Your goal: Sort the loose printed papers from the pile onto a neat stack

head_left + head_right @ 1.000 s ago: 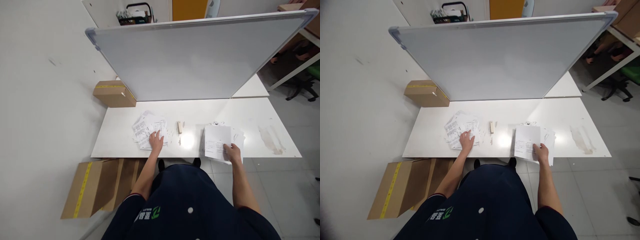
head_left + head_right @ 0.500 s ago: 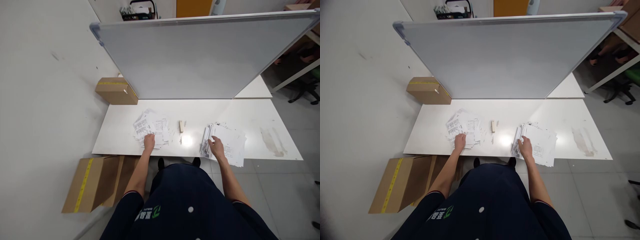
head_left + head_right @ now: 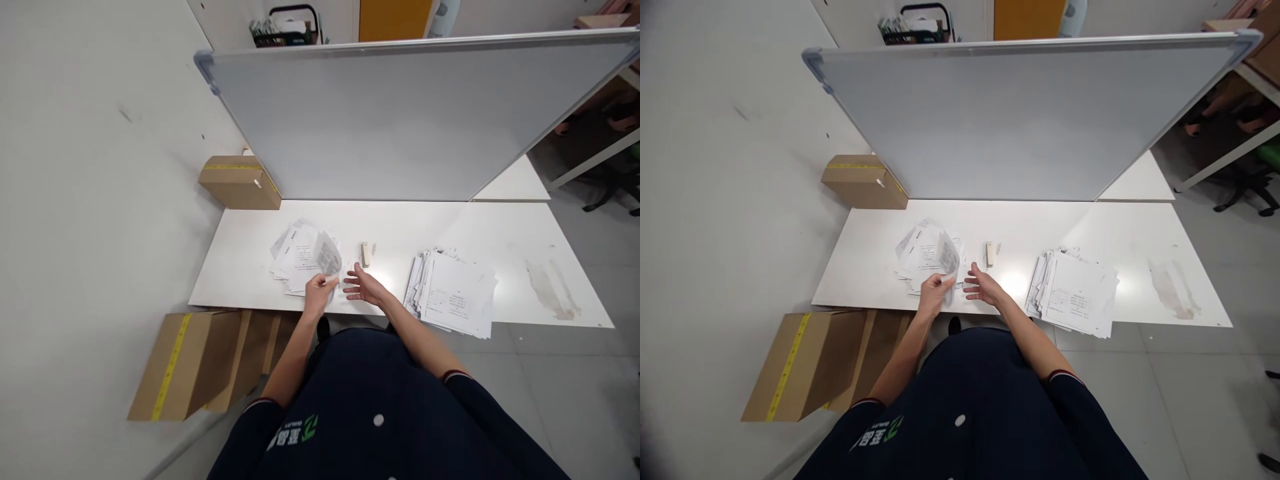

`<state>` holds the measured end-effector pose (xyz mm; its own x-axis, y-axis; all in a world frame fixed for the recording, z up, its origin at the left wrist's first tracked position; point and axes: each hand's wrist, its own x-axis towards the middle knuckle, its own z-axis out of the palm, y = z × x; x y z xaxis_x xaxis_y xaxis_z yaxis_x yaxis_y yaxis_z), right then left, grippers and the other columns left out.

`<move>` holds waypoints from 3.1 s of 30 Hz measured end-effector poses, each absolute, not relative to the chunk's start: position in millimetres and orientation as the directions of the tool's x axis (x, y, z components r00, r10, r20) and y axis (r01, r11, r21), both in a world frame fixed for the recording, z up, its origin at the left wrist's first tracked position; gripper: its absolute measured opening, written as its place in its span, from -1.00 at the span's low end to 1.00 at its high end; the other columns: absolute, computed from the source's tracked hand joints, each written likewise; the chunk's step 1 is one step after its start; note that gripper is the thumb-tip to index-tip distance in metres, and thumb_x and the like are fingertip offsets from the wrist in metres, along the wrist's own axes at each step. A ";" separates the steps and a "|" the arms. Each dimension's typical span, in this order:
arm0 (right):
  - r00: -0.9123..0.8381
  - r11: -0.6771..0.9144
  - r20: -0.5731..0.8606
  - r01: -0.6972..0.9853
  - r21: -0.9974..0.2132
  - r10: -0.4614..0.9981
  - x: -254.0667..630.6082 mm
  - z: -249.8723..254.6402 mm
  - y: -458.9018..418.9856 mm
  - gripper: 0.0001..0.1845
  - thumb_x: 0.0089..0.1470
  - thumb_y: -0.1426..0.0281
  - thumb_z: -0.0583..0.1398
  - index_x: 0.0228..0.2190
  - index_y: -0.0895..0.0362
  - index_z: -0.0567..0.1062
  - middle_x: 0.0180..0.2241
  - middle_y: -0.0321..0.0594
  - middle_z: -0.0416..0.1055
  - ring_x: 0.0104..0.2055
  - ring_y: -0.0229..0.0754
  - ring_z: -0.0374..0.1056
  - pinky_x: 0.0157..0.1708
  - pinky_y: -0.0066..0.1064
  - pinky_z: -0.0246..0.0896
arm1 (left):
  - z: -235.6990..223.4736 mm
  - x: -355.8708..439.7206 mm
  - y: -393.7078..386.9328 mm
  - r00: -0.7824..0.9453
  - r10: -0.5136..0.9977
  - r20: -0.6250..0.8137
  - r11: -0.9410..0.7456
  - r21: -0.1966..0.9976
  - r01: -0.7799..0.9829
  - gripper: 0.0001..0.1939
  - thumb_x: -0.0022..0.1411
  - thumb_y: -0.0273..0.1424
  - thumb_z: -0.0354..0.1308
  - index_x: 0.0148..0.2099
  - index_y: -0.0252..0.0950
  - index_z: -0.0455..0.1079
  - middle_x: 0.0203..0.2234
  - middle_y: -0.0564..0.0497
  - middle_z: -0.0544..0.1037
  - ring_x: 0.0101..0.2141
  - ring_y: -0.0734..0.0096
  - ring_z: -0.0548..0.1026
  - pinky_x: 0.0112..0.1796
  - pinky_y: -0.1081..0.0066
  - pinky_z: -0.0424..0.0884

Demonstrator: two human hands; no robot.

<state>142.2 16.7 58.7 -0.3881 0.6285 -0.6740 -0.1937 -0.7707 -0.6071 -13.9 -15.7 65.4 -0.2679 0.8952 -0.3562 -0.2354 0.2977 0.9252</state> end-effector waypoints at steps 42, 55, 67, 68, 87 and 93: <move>-0.014 -0.636 -0.803 -0.619 -0.461 0.596 142.8 -7.5 -7.3 -0.75 -0.13 0.58 0.18 -0.29 0.25 0.38 -0.47 -0.17 0.47 -0.34 -0.13 0.42 -0.39 -0.34 0.40 | 35.7 33.2 -51.2 -0.328 0.704 -0.630 0.370 0.720 -0.588 -0.63 0.01 -0.27 0.21 -0.13 -0.32 0.30 -0.23 -0.14 0.50 -0.29 0.34 0.51 -0.27 0.29 0.45; -0.051 -0.771 -0.826 -0.394 -0.500 0.562 161.0 -6.0 -6.1 -0.71 -0.14 0.37 0.28 -0.31 0.19 0.39 -0.56 -0.26 0.43 -0.54 -0.24 0.35 -0.56 -0.43 0.30 | 35.0 32.8 -57.9 -0.289 0.705 -0.648 0.381 0.690 -0.616 -0.69 0.09 -0.41 0.14 -0.09 -0.36 0.31 -0.22 -0.16 0.50 -0.29 0.32 0.52 -0.21 0.21 0.44; -0.272 -0.571 -0.510 -0.240 -0.785 0.816 194.4 18.2 0.4 -0.64 -0.23 0.28 0.30 -0.32 0.15 0.44 -0.46 -0.27 0.47 -0.45 -0.23 0.35 -0.40 -0.39 0.26 | 36.8 -7.9 -56.7 0.083 0.830 -0.551 0.524 0.721 -0.453 -0.52 -0.19 -0.35 0.35 -0.16 -0.38 0.37 -0.26 -0.13 0.54 -0.23 0.21 0.49 -0.10 0.16 0.35; -0.269 -0.513 -0.460 -0.175 -0.841 0.846 197.1 20.4 0.1 -0.66 -0.21 0.27 0.29 -0.33 0.16 0.45 -0.44 -0.28 0.46 -0.44 -0.24 0.34 -0.39 -0.40 0.25 | 35.7 -12.2 -50.2 0.083 0.851 -0.518 0.504 0.763 -0.404 -0.50 -0.19 -0.35 0.35 -0.13 -0.36 0.37 -0.26 -0.12 0.54 -0.22 0.23 0.48 -0.08 0.17 0.33; 0.089 -0.271 -0.269 0.014 -0.962 0.959 214.9 -23.2 6.9 -0.63 -0.24 0.24 0.20 -0.34 0.18 0.43 -0.35 -0.16 0.47 -0.27 -0.14 0.34 -0.22 -0.27 0.21 | 24.1 34.2 -10.7 -0.072 0.995 -0.064 0.070 0.994 0.086 -0.78 0.16 -0.29 0.04 -0.17 -0.28 0.34 -0.28 -0.05 0.48 -0.19 0.35 0.41 -0.13 0.34 0.29; 0.023 -0.210 -0.209 0.152 -0.966 0.978 219.9 -15.7 10.6 -0.63 -0.15 0.21 0.16 -0.30 0.18 0.46 -0.28 -0.13 0.48 -0.19 -0.10 0.35 -0.16 -0.26 0.20 | 16.9 32.0 -5.7 -0.118 0.987 -0.112 0.119 0.992 0.047 -0.81 0.12 -0.27 0.09 -0.40 -0.29 0.27 -0.56 0.09 0.36 -0.42 0.47 0.38 -0.32 0.43 0.31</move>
